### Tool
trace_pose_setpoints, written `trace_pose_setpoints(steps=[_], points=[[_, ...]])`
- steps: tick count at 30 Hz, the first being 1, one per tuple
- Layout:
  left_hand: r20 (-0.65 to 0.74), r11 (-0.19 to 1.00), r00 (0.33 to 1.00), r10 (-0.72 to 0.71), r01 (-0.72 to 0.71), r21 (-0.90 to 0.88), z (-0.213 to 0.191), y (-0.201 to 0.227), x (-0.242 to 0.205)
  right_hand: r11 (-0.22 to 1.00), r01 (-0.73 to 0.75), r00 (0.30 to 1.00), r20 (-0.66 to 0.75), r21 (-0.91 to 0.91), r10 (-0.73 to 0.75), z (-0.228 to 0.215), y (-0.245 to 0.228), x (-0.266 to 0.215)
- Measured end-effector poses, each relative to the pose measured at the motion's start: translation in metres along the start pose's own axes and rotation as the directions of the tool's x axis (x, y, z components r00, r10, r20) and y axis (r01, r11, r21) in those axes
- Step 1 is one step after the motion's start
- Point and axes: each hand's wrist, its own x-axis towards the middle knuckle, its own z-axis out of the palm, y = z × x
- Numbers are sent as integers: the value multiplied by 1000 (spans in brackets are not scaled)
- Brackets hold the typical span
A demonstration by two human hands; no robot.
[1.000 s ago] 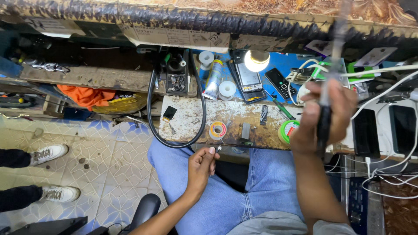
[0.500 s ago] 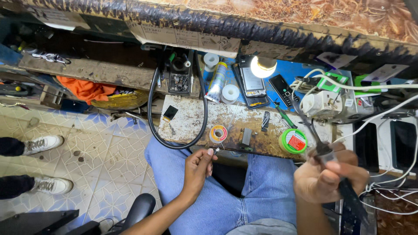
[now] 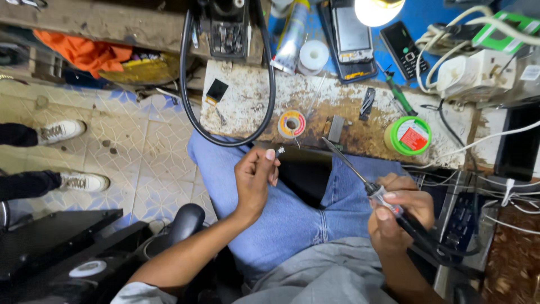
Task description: The person sits in a chair and solders a small electronic component using a soldering iron and solder wire. They hold the component in one hand and apply the soldering iron with the other, working on their lap.
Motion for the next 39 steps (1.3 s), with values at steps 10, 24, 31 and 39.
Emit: trace_pose_setpoints(steps=[10, 24, 31, 39], points=[[86, 993, 989, 118, -117, -19, 5, 17, -10, 1000, -1, 955, 297, -27, 9, 2, -10, -3], [130, 996, 988, 81, -85, 25, 4, 22, -14, 999, -1, 935, 356, -35, 14, -4, -7, -6], [155, 991, 982, 107, -118, 63, 4, 25, -14, 995, -48, 928, 366, -82, 75, -3, -15, -6], [179, 981, 974, 138, -160, 113, 3, 25, -14, 999, -7, 929, 369, -39, 21, -1, -12, -5]])
